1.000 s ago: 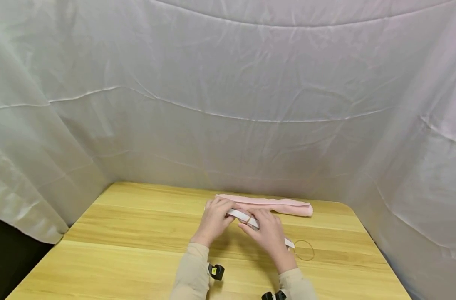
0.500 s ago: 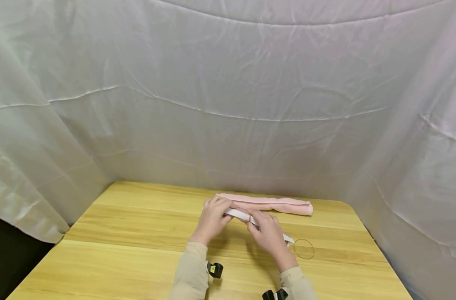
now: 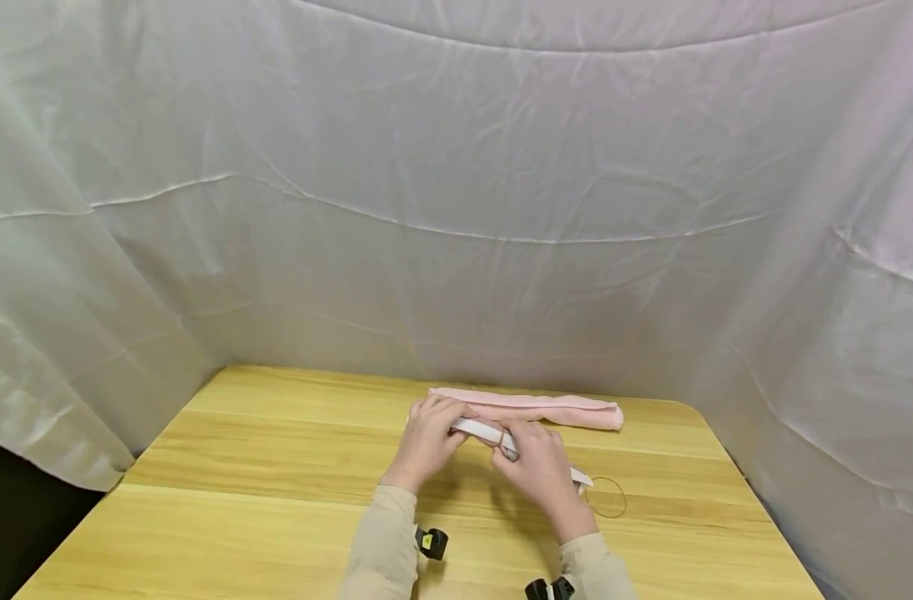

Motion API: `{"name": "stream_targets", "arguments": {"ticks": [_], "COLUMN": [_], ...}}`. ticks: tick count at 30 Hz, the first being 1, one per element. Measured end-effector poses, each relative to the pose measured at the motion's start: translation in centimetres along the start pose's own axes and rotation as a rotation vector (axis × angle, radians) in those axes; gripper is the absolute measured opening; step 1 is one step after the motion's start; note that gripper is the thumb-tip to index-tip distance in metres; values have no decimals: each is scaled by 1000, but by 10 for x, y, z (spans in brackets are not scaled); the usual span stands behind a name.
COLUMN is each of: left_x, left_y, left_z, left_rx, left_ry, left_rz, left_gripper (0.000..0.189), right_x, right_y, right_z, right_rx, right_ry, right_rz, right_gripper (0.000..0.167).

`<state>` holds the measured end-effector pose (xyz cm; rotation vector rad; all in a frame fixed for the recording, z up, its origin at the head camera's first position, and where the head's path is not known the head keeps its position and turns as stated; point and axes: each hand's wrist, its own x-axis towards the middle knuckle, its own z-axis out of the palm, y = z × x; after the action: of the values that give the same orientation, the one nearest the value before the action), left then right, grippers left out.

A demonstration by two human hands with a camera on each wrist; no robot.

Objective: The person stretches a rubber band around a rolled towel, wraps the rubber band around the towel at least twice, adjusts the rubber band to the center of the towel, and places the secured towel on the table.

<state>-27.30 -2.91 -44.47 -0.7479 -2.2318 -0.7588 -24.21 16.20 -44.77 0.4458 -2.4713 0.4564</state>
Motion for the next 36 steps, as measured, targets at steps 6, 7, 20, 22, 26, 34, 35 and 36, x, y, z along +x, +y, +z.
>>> {"name": "stream_targets", "arguments": {"ticks": [6,7,20,22,26,34,35,36], "left_x": [2,2,0,0,-2,-2,-2,-2], "left_y": [3,3,0,-1,-3,-5,-5,-5], "left_z": [0,1,1,1,0,-1,-1,-1], "left_rx": [7,4,-47,-38,-14,6,2,1], "left_ry": [-13,-13,-34,-30,-14,17,22,30], "left_rz": [5,10,-25,-30,-38,-1,5,12], "left_gripper": [20,20,18,18,20,22,22,21], "right_x": [-1,-1,-1,0,1,1,2,2], "right_y": [-5,-5,-2,-1,0,-1,-1,-1], "right_z": [6,7,2,1,-2,-5,-6,-6], "right_rx": [-103,-114,-55,2,172,307,317,324], "right_ry": [78,98,21,-28,-150,-264,-271,-274], "right_rz": [-3,-4,-9,2,66,158,164,166], "right_gripper": [38,38,34,34,35,30,28,26]}}
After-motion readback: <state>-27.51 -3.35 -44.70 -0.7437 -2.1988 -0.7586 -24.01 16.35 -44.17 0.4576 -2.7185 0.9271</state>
